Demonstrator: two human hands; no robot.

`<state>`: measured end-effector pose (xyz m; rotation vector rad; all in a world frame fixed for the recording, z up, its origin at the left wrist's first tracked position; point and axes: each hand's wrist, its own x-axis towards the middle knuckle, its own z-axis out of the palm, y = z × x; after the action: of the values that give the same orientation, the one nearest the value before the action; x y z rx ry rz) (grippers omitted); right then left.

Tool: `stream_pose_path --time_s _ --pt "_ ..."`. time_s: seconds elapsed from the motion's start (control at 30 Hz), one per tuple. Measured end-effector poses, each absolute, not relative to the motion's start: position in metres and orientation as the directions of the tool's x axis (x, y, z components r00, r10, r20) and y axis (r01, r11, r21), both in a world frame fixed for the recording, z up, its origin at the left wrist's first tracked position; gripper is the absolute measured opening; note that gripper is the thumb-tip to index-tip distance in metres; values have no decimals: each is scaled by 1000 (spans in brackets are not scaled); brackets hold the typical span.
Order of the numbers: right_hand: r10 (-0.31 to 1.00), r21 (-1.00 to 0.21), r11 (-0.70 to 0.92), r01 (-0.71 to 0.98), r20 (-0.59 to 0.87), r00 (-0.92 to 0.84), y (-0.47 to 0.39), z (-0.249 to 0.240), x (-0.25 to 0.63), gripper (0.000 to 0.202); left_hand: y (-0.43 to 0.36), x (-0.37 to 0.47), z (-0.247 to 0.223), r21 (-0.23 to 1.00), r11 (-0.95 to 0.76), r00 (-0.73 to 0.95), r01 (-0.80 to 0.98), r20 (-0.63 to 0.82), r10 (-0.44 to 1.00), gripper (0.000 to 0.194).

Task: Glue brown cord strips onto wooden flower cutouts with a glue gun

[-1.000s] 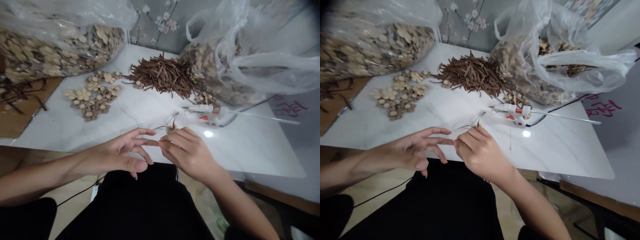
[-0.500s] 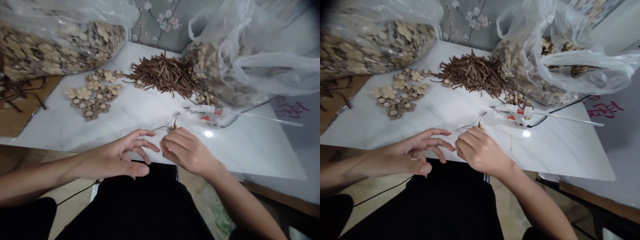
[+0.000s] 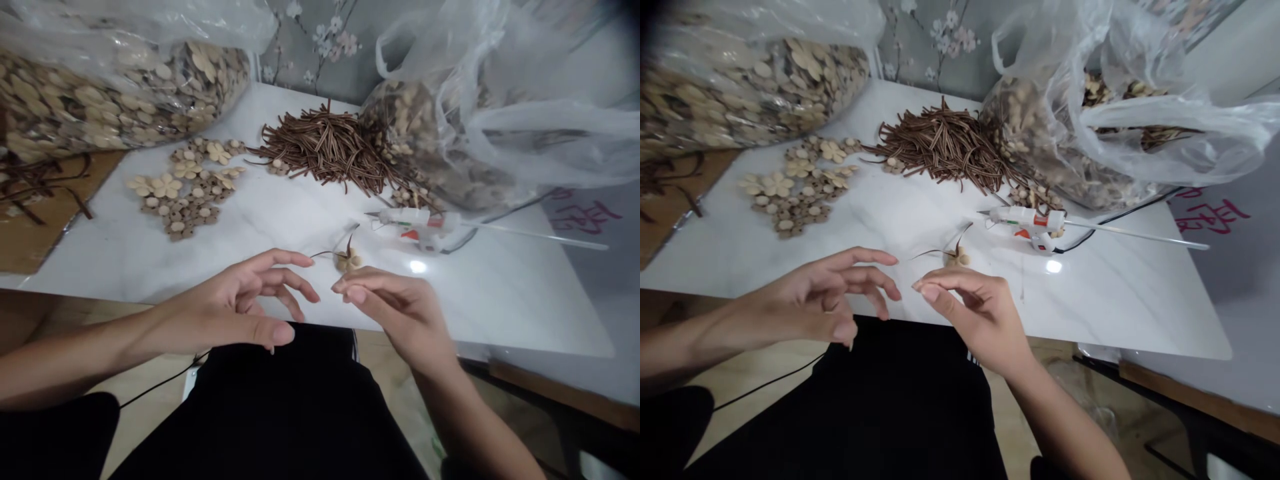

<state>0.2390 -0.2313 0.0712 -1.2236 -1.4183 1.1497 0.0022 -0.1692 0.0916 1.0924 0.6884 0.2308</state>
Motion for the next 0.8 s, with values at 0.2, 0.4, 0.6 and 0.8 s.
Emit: stream_pose_path --time_s 0.2,0.4,0.6,0.8 --pt "982 -994 -104 -39 -96 -162 -235 59 239 13 -175 7 86 962 -9 686 272 -187 703 45" --pt "976 -993 -113 -39 -104 -190 -235 62 237 15 -177 20 83 792 -523 705 313 175 687 32" --pt "957 -993 -112 -24 -101 -270 -233 72 235 18 -172 26 82 692 -662 748 287 270 607 21" --pt "963 -988 -140 -63 -121 -242 -233 59 239 18 -167 22 69 518 -788 752 334 358 554 17"
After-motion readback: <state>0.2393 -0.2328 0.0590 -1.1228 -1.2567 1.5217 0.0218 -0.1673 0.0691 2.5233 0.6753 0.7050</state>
